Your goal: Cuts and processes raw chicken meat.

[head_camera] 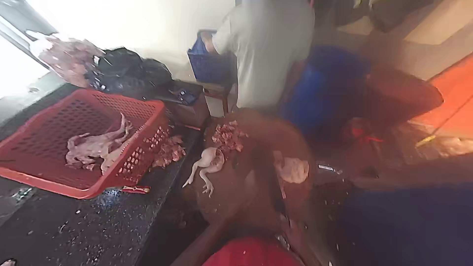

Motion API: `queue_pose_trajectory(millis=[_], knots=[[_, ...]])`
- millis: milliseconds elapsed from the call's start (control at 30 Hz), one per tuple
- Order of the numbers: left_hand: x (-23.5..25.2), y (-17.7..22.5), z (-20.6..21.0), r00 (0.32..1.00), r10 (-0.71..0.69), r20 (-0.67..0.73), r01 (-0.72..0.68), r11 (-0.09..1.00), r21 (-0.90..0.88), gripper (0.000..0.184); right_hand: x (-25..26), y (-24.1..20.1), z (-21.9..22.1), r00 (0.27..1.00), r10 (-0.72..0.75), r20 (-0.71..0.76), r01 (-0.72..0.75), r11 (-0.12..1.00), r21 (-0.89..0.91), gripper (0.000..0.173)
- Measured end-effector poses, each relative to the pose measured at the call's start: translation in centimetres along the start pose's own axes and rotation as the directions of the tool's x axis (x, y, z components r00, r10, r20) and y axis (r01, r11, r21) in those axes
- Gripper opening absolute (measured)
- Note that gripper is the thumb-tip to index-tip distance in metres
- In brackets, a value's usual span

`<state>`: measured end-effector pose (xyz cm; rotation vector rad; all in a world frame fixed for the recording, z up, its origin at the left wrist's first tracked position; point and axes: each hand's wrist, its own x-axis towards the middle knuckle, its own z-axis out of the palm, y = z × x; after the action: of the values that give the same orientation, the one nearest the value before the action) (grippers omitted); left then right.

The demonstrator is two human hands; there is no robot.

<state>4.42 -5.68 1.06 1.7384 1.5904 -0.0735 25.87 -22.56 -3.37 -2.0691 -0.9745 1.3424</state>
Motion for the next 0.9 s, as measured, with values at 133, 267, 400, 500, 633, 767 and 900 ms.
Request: queue_pose_trajectory(millis=[133,267,400,500,633,767,900], knots=[[2.1,-0.3,1.4,0.995,0.018,0.099,-0.009,0.996,-0.089,0.07,-1.0,0.5,0.9,1.0,0.009,0.005,-0.009,0.999,0.054,0.048],[4.4,-1.6,3.0,0.996,0.016,0.087,0.021,0.911,-0.412,0.052,-1.7,-3.4,1.4,0.989,-0.088,0.122,0.049,0.954,0.295,0.052],[5.4,-3.0,6.1,0.999,0.048,-0.02,-0.051,0.843,-0.535,0.04,0.8,-5.4,2.0,0.969,-0.125,0.212,0.085,0.978,0.19,0.059],[4.6,-2.7,5.7,0.999,0.037,-0.006,-0.033,0.791,-0.611,0.038,2.0,-5.2,2.1,0.967,-0.102,0.235,0.074,0.99,0.123,0.057],[4.8,-3.4,6.0,0.998,0.055,-0.03,-0.061,0.771,-0.634,0.037,-0.8,-2.5,0.5,0.938,-0.104,0.33,0.086,0.994,0.068,0.059],[4.9,-3.7,5.9,0.997,0.078,-0.005,-0.067,0.822,-0.566,0.043,-1.9,-0.6,0.3,0.929,-0.046,0.366,0.066,0.997,-0.041,0.057],[5.0,-3.4,5.2,0.995,0.086,0.052,-0.046,0.85,-0.525,0.046,0.4,-4.0,3.4,0.977,-0.039,0.209,0.09,0.967,-0.238,0.058]])
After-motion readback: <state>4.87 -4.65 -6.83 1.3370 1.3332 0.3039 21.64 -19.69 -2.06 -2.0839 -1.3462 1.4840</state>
